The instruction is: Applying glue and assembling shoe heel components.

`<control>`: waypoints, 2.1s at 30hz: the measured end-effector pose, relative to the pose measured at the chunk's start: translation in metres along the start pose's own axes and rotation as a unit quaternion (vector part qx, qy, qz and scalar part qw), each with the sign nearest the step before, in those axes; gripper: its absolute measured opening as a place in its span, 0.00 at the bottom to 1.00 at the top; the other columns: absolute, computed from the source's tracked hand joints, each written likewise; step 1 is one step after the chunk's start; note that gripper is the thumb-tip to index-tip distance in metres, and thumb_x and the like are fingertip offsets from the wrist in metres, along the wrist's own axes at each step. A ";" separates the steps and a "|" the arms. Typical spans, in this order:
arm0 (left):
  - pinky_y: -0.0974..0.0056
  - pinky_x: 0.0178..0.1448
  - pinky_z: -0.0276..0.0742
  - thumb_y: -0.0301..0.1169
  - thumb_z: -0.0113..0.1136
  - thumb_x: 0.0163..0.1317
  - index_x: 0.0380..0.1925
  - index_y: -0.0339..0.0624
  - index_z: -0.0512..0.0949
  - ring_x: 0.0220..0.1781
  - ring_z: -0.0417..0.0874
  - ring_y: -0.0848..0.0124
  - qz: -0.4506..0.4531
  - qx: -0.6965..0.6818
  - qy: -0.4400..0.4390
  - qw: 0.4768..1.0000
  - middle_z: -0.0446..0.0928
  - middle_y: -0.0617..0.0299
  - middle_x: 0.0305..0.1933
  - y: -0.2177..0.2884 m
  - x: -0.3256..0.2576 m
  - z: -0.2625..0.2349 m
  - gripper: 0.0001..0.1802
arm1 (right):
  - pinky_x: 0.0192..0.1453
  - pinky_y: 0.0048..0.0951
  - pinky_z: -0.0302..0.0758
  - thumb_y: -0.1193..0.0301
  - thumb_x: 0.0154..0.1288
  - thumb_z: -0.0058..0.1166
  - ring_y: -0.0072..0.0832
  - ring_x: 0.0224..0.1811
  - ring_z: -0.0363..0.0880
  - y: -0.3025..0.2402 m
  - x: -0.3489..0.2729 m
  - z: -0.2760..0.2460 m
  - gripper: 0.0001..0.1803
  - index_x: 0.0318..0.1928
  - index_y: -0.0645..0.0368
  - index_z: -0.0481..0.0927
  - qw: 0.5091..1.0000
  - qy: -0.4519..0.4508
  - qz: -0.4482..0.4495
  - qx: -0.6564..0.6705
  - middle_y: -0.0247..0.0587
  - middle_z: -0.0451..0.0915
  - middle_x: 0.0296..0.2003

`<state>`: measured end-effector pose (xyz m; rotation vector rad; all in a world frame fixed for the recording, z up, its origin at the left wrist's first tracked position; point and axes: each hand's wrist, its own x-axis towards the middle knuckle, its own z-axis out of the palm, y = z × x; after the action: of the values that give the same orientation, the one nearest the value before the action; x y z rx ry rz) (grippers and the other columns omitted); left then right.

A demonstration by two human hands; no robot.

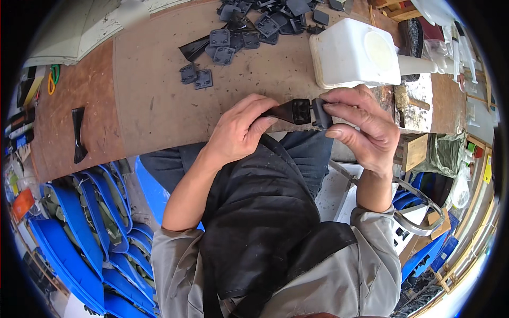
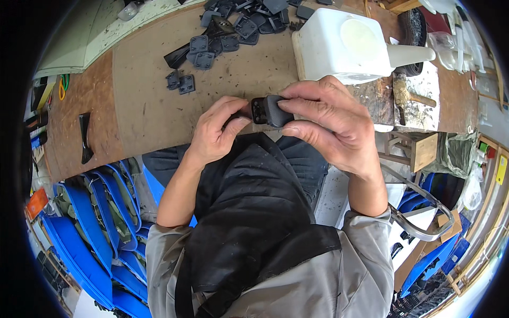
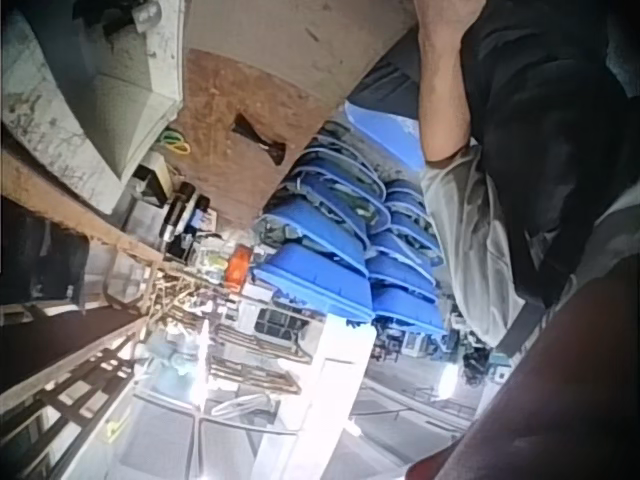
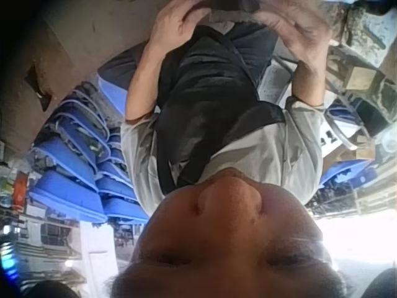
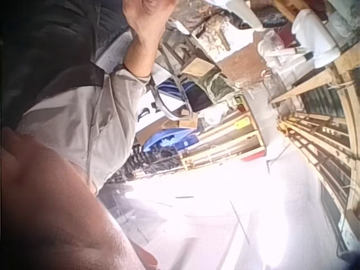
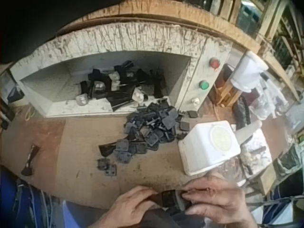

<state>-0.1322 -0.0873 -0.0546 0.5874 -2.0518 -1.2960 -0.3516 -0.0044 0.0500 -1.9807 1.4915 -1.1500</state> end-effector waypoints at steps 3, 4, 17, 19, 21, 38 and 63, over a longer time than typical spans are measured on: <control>0.58 0.44 0.77 0.26 0.60 0.61 0.45 0.37 0.76 0.42 0.79 0.52 -0.001 0.008 0.000 1.000 0.77 0.52 0.43 0.002 -0.003 -0.002 0.12 | 0.40 0.30 0.75 0.71 0.46 0.70 0.33 0.36 0.77 0.002 0.002 0.008 0.18 0.40 0.64 0.86 0.999 -0.010 -0.024 -0.029 0.43 0.83 0.41; 0.58 0.44 0.77 0.26 0.60 0.61 0.45 0.37 0.76 0.42 0.79 0.52 0.007 0.012 0.002 1.000 0.77 0.52 0.43 0.001 -0.003 -0.002 0.12 | 0.39 0.31 0.75 0.71 0.45 0.71 0.33 0.36 0.77 0.002 0.001 0.010 0.19 0.41 0.63 0.86 0.999 -0.011 -0.024 -0.034 0.42 0.82 0.42; 0.58 0.43 0.77 0.26 0.62 0.60 0.44 0.36 0.77 0.40 0.80 0.53 0.022 0.025 0.018 0.999 0.77 0.52 0.41 0.004 -0.002 0.000 0.12 | 0.39 0.30 0.76 0.75 0.47 0.70 0.32 0.38 0.77 0.009 -0.015 0.039 0.20 0.45 0.58 0.86 0.999 0.030 0.010 -0.015 0.40 0.81 0.46; 0.60 0.41 0.77 0.28 0.62 0.61 0.42 0.35 0.78 0.39 0.80 0.53 0.010 0.008 0.045 0.999 0.77 0.51 0.41 0.003 -0.002 0.003 0.11 | 0.41 0.31 0.78 0.76 0.50 0.68 0.32 0.42 0.78 0.013 -0.014 0.042 0.20 0.47 0.57 0.85 0.998 0.049 -0.016 -0.045 0.41 0.80 0.47; 0.62 0.38 0.76 0.29 0.62 0.62 0.41 0.35 0.78 0.35 0.80 0.58 0.020 0.015 0.061 0.998 0.78 0.52 0.37 0.002 0.001 0.004 0.11 | 0.46 0.32 0.79 0.73 0.51 0.69 0.35 0.46 0.78 0.012 -0.013 0.041 0.22 0.50 0.57 0.84 0.998 0.039 -0.007 -0.042 0.44 0.79 0.49; 0.71 0.31 0.70 0.36 0.60 0.67 0.36 0.34 0.80 0.27 0.74 0.81 -0.228 -0.049 0.135 0.963 0.75 0.68 0.23 0.083 -0.085 -0.109 0.13 | 0.54 0.35 0.72 0.58 0.53 0.69 0.38 0.51 0.75 -0.022 0.009 0.100 0.30 0.53 0.63 0.79 0.997 0.013 0.006 0.074 0.46 0.76 0.51; 0.55 0.60 0.71 0.37 0.63 0.57 0.51 0.35 0.76 0.55 0.76 0.48 -0.001 0.348 0.031 0.937 0.78 0.46 0.49 -0.055 0.055 -0.131 0.24 | 0.44 0.42 0.80 0.66 0.63 0.56 0.47 0.40 0.81 0.018 0.066 0.165 0.12 0.41 0.62 0.79 0.971 -0.012 -0.039 -0.235 0.50 0.78 0.39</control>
<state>-0.0748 -0.2282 -0.0480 0.9167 -2.4370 -0.5010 -0.2240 -0.0967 -0.0348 -2.3652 1.8163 -0.8493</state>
